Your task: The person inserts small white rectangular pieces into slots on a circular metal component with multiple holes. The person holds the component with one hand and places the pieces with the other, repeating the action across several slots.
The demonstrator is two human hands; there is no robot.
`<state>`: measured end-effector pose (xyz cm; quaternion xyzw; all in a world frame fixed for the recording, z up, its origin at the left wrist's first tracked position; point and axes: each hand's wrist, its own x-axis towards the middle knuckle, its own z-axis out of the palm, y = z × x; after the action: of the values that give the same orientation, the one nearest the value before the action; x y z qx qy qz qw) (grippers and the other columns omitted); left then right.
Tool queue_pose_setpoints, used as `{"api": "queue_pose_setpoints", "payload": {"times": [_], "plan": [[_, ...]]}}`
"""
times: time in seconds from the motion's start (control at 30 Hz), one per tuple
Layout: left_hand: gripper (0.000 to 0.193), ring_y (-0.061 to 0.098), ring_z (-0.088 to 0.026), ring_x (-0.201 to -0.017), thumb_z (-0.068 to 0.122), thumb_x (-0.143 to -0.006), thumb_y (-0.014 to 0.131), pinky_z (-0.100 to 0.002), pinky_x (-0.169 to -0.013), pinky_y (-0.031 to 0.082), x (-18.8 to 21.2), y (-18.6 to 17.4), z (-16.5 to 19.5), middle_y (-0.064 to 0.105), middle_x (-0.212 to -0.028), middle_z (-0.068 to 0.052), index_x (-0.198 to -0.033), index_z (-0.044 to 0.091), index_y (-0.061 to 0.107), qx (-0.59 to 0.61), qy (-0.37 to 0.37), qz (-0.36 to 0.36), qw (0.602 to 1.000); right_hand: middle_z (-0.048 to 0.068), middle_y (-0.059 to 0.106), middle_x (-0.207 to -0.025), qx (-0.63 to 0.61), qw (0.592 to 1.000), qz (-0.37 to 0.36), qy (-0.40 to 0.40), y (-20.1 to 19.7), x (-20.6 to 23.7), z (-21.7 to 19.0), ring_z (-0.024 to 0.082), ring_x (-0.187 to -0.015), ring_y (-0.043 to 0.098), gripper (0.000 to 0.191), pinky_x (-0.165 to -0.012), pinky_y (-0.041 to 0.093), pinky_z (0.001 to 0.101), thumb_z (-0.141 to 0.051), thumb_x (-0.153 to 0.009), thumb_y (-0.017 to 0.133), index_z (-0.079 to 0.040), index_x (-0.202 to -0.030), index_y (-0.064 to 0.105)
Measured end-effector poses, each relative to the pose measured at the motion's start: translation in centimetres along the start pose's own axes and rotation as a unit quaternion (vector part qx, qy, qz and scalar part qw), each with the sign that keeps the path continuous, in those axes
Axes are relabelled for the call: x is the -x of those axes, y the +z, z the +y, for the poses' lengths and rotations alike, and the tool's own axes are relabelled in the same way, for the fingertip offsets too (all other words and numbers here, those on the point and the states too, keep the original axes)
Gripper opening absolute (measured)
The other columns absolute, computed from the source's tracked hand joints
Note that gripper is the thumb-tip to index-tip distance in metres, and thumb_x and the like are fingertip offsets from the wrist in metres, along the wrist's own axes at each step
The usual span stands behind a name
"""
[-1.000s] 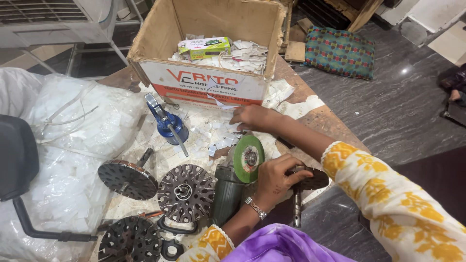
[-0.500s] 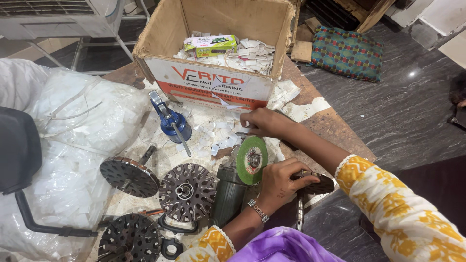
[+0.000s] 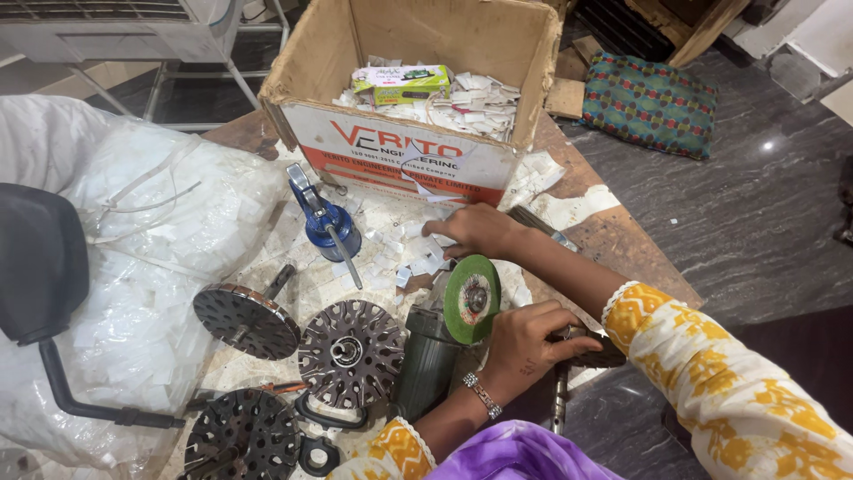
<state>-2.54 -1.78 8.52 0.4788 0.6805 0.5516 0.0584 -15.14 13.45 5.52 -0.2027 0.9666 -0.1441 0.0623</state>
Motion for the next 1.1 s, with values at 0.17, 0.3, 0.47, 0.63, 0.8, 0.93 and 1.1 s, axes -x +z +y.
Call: {"api": "queue_pose_setpoints", "payload": {"times": [0.17, 0.3, 0.47, 0.63, 0.8, 0.93, 1.1], "plan": [[0.04, 0.066, -0.018, -0.064, 0.049, -0.088, 0.077, -0.032, -0.06, 0.05, -0.1, 0.3, -0.1, 0.065, -0.078, -0.001, -0.086, 0.009, 0.071, 0.012, -0.019, 0.006, 1.0, 0.011, 0.071, -0.075, -0.019, 1.0, 0.005, 0.007, -0.1, 0.1, 0.3, 0.036, -0.075, 0.071, 0.04, -0.065, 0.053, 0.0517, -0.026, -0.083, 0.08, -0.019, -0.119, 0.063], [0.04, 0.067, -0.018, -0.065, 0.049, -0.089, 0.076, -0.032, -0.059, 0.05, 0.1, 0.3, -0.3, 0.066, -0.079, -0.001, -0.086, 0.01, 0.071, 0.017, -0.031, 0.006, 0.999, 0.013, 0.069, -0.072, 0.001, 1.0, -0.008, 0.002, 0.1, 0.2, 0.6, 0.036, -0.073, 0.071, 0.041, -0.063, 0.054, 0.0516, -0.012, -0.078, 0.076, -0.018, -0.117, 0.064], [0.04, 0.067, -0.018, -0.065, 0.049, -0.089, 0.076, -0.032, -0.06, 0.05, 0.0, 0.3, -0.3, 0.066, -0.078, -0.001, -0.086, 0.01, 0.071, 0.014, -0.025, 0.01, 1.0, 0.012, 0.067, -0.067, 0.089, 0.996, 0.024, -0.01, 0.6, 0.4, 0.9, 0.035, -0.068, 0.071, 0.03, -0.059, 0.054, 0.0503, -0.004, -0.083, 0.068, -0.016, -0.11, 0.063], [0.04, 0.067, -0.018, -0.064, 0.05, -0.088, 0.076, -0.032, -0.059, 0.05, 0.0, 0.2, -0.2, 0.066, -0.076, -0.001, -0.086, 0.009, 0.072, 0.003, -0.027, 0.001, 1.0, 0.013, 0.066, -0.065, 0.071, 0.996, 0.05, -0.002, -0.5, 0.7, 0.2, 0.037, -0.065, 0.069, 0.018, -0.057, 0.054, 0.0506, -0.016, -0.082, 0.074, -0.012, -0.096, 0.063], [0.037, 0.071, -0.018, -0.07, 0.048, -0.09, 0.074, -0.031, -0.063, 0.052, -0.4, -0.1, 0.0, 0.071, -0.084, 0.0, -0.087, 0.011, 0.073, 0.035, -0.025, 0.015, 0.999, 0.01, 0.069, -0.077, -0.141, 0.985, 0.091, 0.048, -3.5, 3.3, -0.4, 0.025, -0.071, 0.07, 0.017, -0.063, 0.055, 0.0405, -0.01, -0.079, 0.081, -0.009, -0.085, 0.065], [0.036, 0.072, -0.019, -0.071, 0.046, -0.087, 0.076, -0.032, -0.062, 0.052, -0.6, -0.6, 0.0, 0.072, -0.083, -0.002, -0.086, 0.01, 0.073, 0.036, -0.037, 0.017, 0.999, 0.006, 0.072, -0.093, -0.374, 0.904, 0.185, 0.091, -4.5, 8.3, -1.3, 0.014, -0.087, 0.068, 0.018, -0.074, 0.058, 0.033, -0.003, -0.085, 0.081, -0.003, -0.094, 0.066], [0.035, 0.071, -0.024, -0.071, 0.043, -0.088, 0.077, -0.034, -0.061, 0.051, -0.8, -1.0, 0.0, 0.071, -0.081, -0.005, -0.085, 0.008, 0.072, 0.016, -0.03, 0.028, 0.999, 0.008, 0.071, -0.09, -0.537, 0.693, 0.389, 0.284, -3.1, 17.0, -5.1, 0.016, -0.081, 0.07, 0.02, -0.068, 0.056, 0.0301, -0.002, -0.091, 0.073, -0.003, -0.105, 0.059]]}}
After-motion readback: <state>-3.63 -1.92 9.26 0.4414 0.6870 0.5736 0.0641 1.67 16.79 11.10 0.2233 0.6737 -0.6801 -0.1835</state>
